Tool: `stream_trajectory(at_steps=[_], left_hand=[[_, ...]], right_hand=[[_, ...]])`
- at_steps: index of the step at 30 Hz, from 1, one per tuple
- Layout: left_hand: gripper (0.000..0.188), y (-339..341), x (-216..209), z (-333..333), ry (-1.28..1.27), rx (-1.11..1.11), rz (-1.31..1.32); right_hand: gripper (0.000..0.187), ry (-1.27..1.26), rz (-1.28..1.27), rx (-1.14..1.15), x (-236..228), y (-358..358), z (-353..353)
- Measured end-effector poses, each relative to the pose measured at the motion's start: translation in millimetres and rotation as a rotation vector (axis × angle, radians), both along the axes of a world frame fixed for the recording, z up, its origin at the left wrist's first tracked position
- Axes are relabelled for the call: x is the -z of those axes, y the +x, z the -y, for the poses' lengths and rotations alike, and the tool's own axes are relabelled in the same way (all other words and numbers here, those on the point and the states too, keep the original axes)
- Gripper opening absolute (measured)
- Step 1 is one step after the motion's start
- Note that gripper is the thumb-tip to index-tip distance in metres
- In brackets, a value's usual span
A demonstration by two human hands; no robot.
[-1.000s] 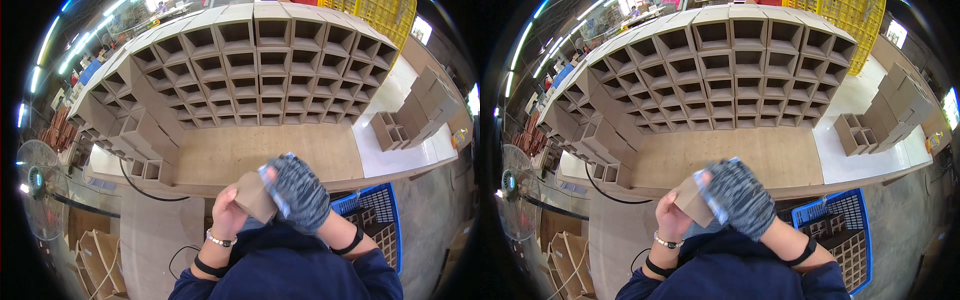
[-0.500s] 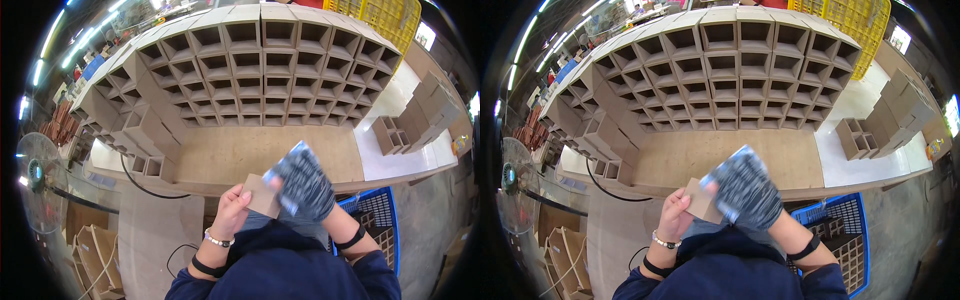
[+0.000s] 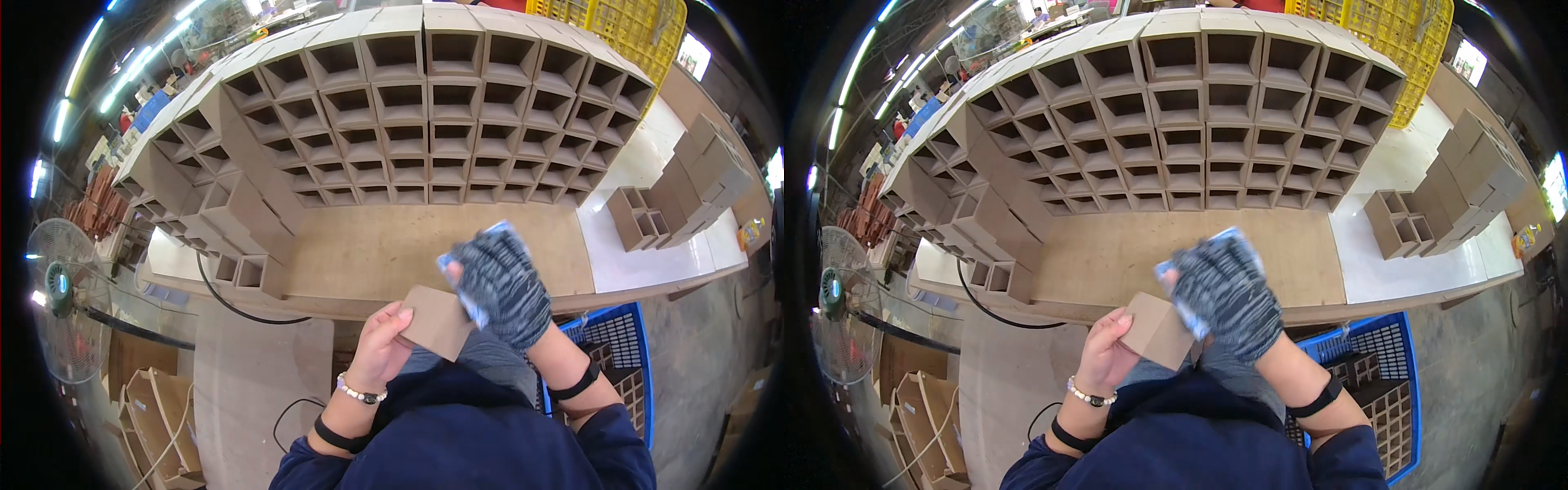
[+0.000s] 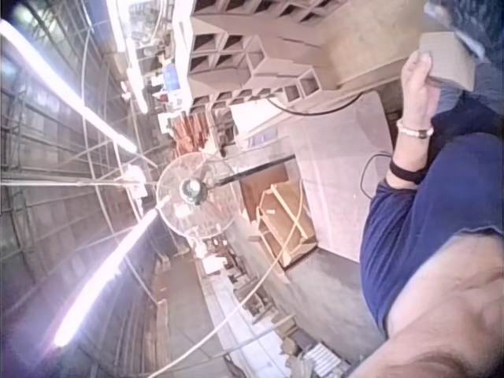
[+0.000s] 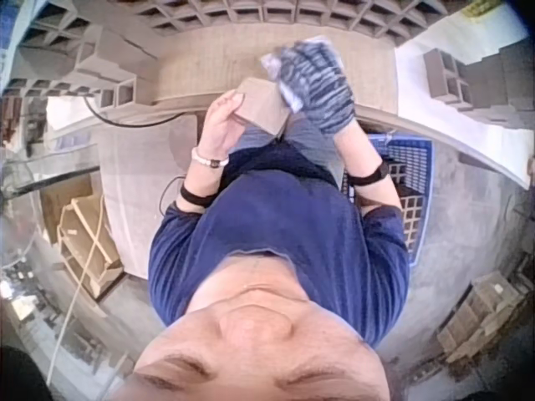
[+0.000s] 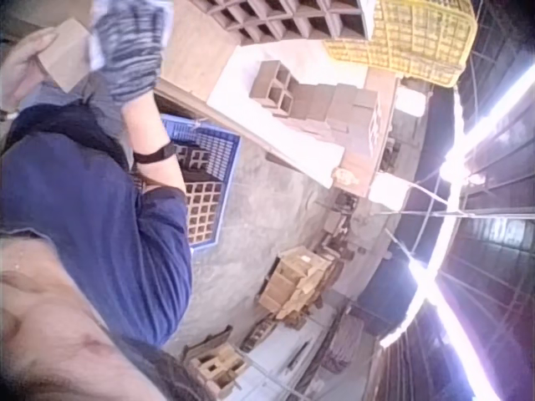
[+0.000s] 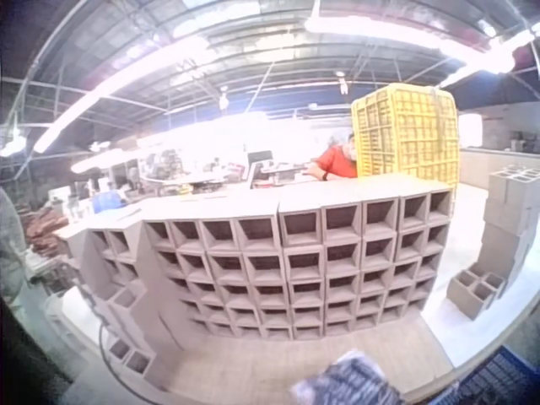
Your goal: Sanding the edges of small wooden blocks and organizing them into a storage rack.
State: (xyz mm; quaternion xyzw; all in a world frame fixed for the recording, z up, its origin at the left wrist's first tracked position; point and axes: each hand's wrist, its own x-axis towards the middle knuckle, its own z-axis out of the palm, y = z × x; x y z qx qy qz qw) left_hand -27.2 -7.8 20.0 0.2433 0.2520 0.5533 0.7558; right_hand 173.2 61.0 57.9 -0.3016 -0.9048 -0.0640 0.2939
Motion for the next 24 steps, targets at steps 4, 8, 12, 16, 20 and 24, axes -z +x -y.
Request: stream_trajectory(at_steps=[4, 8, 12, 16, 20, 24], left_hand=[[0.033, -5, 4, -2, 0.059, 0.011, 0.047], [0.035, -8, 8, -3, 0.130, 0.063, 0.055], [0.034, -5, -2, 7, 0.192, -0.006, -0.110], [0.034, -1, -13, 11, 0.335, -0.054, -0.356], [0.031, 8, -6, 11, 0.386, -0.182, -0.661], [0.024, 14, 2, 5, 0.563, -0.321, -1.019]], right_hand=[[0.048, -0.026, -0.126, -0.090, -10, -3, 22], [0.041, -0.018, -0.016, -0.189, -4, -8, 39], [0.043, 0.002, 0.041, 0.178, 17, 14, -8], [0.053, 0.027, -0.095, 0.255, 20, 27, -18], [0.057, -0.141, -0.280, 0.130, -4, 12, 7], [0.050, -0.134, -0.055, -0.013, -12, -20, 41]])
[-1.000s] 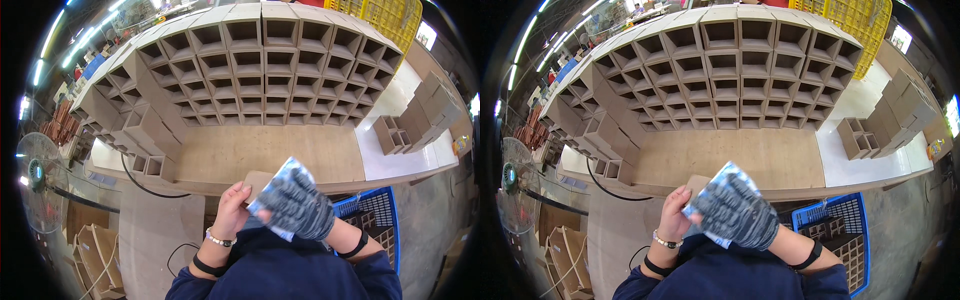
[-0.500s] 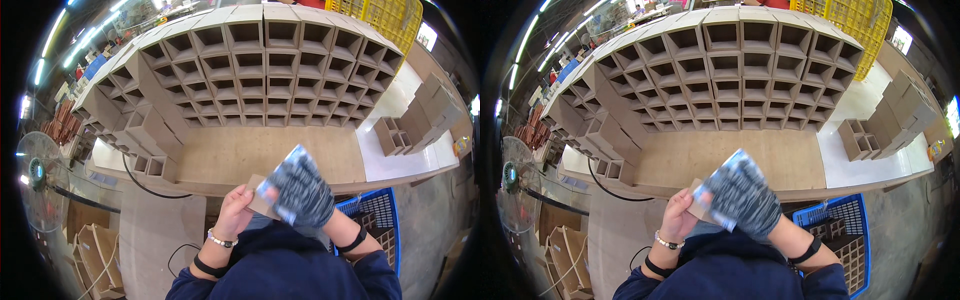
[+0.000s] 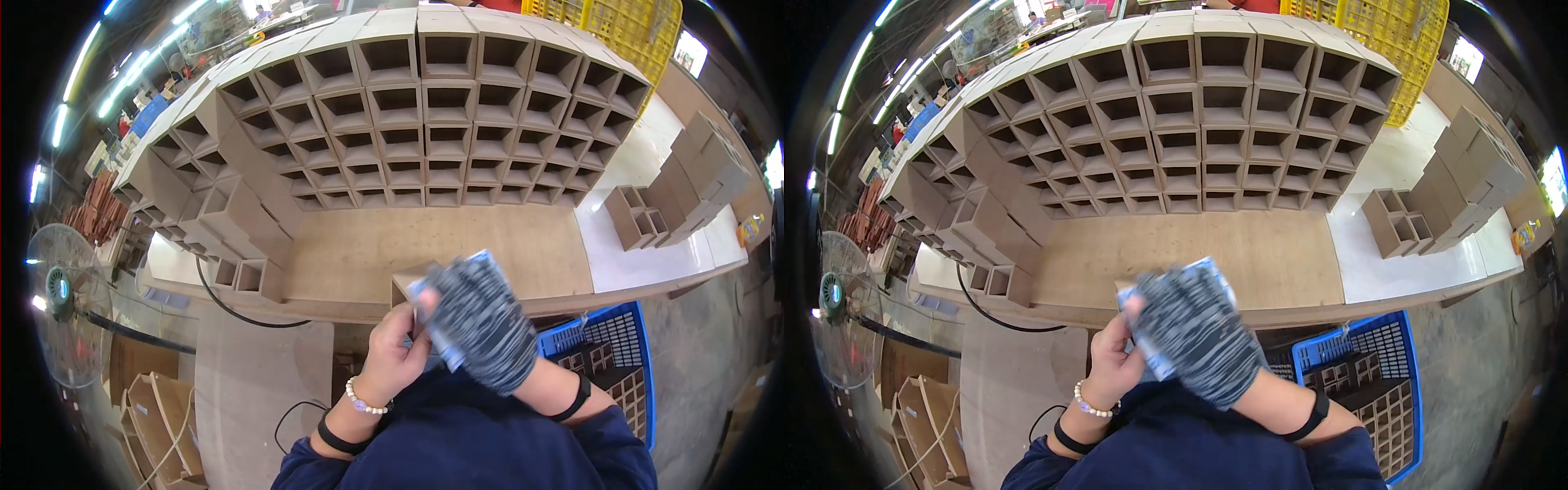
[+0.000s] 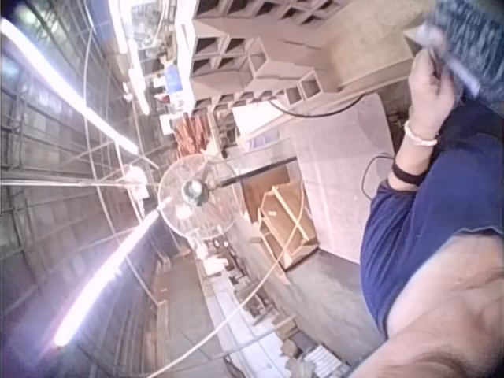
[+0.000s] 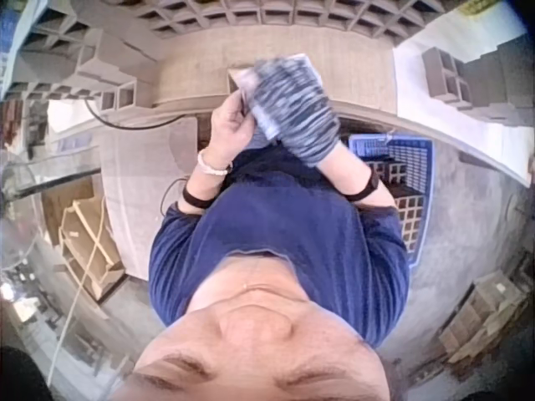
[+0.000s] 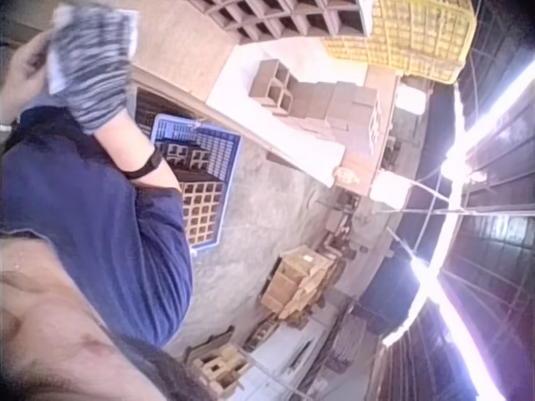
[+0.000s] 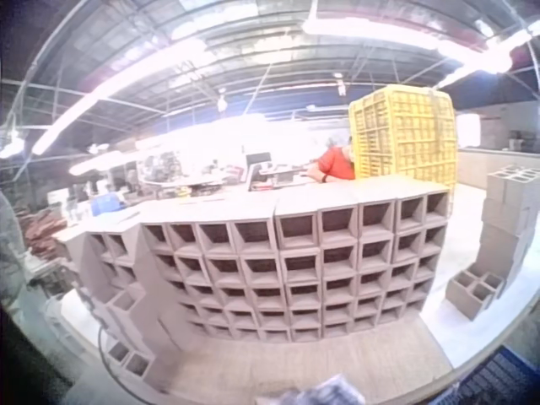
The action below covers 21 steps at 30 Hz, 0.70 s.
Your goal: Sanding the edges of small wooden blocks and organizing them into a storage rack.
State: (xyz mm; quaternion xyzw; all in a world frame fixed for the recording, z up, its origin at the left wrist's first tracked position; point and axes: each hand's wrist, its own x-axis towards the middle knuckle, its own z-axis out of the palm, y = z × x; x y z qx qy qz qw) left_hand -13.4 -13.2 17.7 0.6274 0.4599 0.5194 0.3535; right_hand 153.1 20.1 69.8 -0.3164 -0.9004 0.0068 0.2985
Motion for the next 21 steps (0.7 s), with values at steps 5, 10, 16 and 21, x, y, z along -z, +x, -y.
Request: stream_trajectory(at_steps=[5, 10, 16, 21], left_hand=[[0.020, 0, -9, 1, 0.222, -0.125, -0.278], [0.024, -2, -5, 7, 0.107, -0.004, 0.219], [0.036, -11, 0, 3, -0.035, 0.282, 0.687], [0.039, -16, 1, 4, -0.130, 0.394, 0.869]], right_hand=[[0.044, 0.072, 0.059, 0.195, 21, 3, -27], [0.046, 0.134, 0.023, 0.342, 43, 32, -48], [0.051, 0.076, -0.285, -0.045, 14, 23, -31], [0.045, 0.052, -0.178, -0.093, -8, 15, -19]])
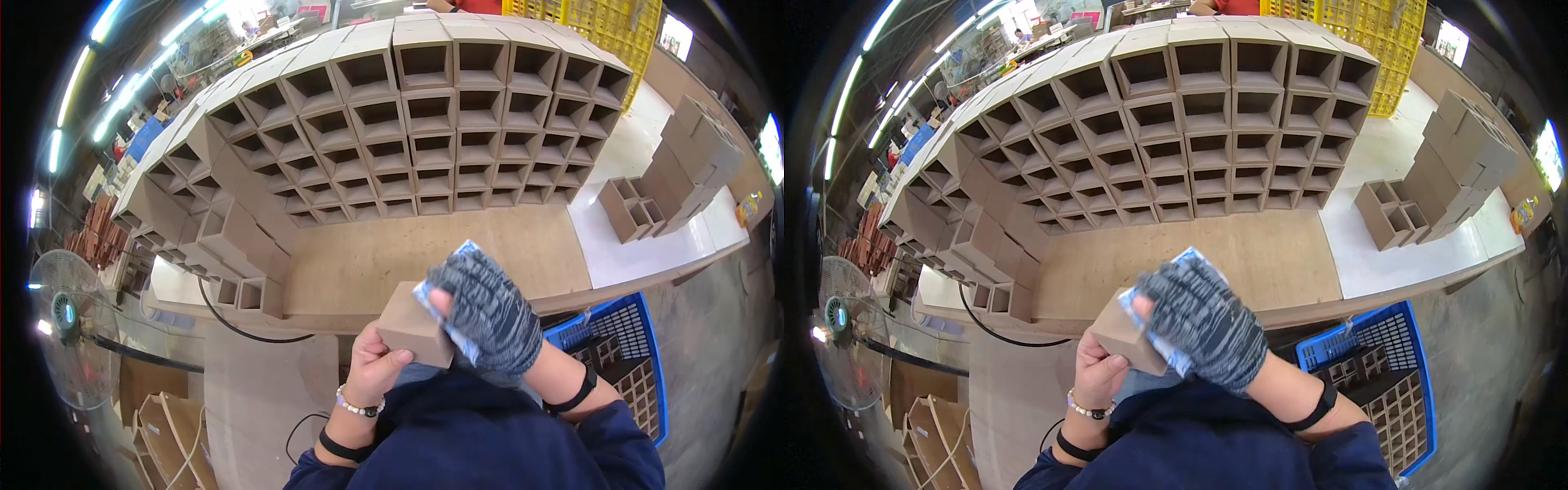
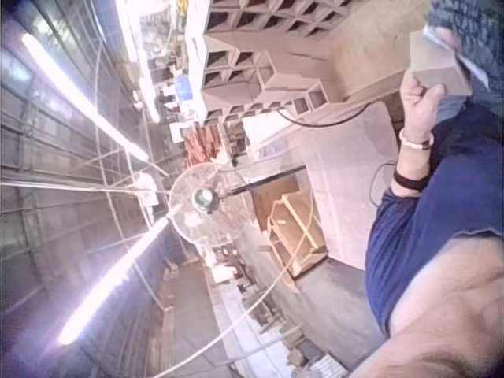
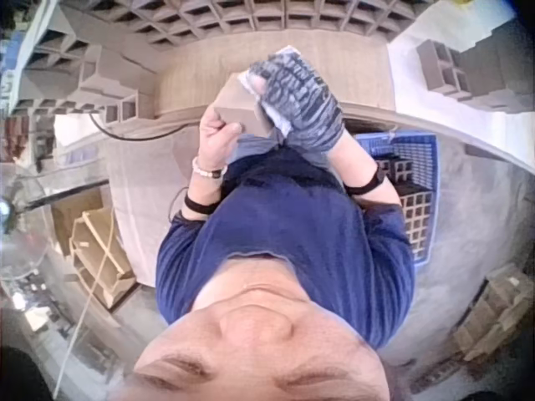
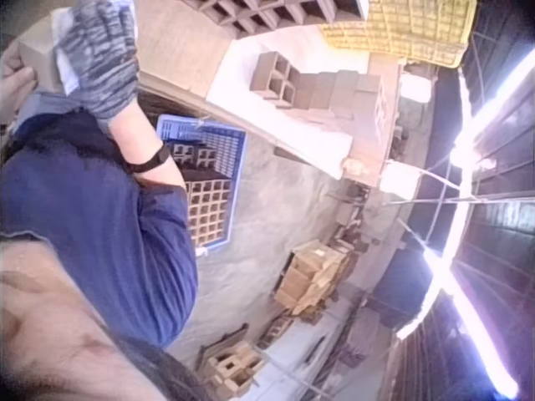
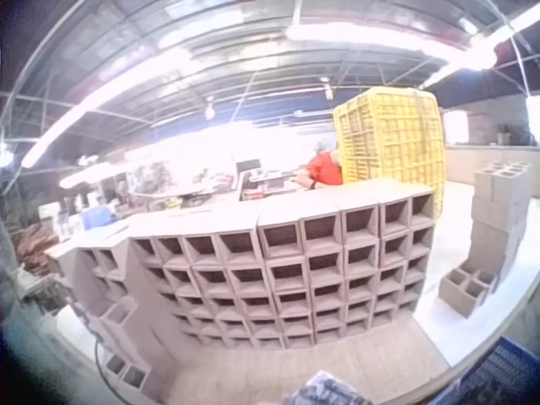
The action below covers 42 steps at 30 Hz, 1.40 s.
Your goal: Sanding the edges of small wooden blocks and organizing them into a storage rack.
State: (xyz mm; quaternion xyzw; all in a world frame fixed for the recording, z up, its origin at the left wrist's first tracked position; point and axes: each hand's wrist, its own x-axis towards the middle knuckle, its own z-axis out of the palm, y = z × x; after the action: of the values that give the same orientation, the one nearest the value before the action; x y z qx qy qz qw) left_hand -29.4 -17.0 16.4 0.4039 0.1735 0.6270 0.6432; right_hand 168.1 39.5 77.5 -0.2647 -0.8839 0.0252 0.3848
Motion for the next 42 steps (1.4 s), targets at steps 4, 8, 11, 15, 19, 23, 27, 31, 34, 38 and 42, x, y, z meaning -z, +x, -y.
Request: stream_trajectory(at_steps=[4, 8, 11, 15, 19, 23, 27, 31, 34, 38, 42], left_hand=[[0.037, -7, 3, -1, -0.045, 0.110, 0.149], [0.036, -16, 7, -2, -0.015, 0.149, 0.083], [0.040, -15, 4, -9, 0.037, 0.177, 0.129], [0.047, -16, 14, -8, -0.090, 0.160, 0.338], [0.043, -7, 21, -15, -0.224, 0.232, 0.475], [0.042, -1, 8, -10, -0.054, -0.014, -0.520], [0.036, 6, 13, 2, -0.186, -0.004, -0.340], [0.047, 8, 5, -5, -0.255, 0.393, 0.352], [0.046, 11, 13, -10, -0.259, 0.478, 0.560], [0.046, 9, 24, -10, -0.353, 0.416, 0.610], [0.045, 13, 28, -10, -0.340, 0.367, 0.643]], right_hand=[[0.047, -0.071, 0.166, 0.301, 34, 18, -26], [0.049, -0.126, -0.013, 0.250, 22, 35, -25], [0.045, -0.200, -0.212, 0.135, 8, 46, -19], [0.044, -0.103, -0.336, 0.028, -16, 37, -1], [0.044, 0.141, -0.025, -0.086, -1, 20, 31], [0.044, 0.248, 0.019, -0.072, 22, 11, 25], [0.048, 0.184, -0.003, 0.120, 13, 24, -19], [0.055, 0.094, -0.153, 0.129, 14, 35, -28], [0.052, -0.031, -0.237, -0.012, 11, 29, -10], [0.046, -0.102, -0.105, -0.237, 6, 5, 30], [0.043, -0.090, -0.009, 0.023, 31, -1, 12]])
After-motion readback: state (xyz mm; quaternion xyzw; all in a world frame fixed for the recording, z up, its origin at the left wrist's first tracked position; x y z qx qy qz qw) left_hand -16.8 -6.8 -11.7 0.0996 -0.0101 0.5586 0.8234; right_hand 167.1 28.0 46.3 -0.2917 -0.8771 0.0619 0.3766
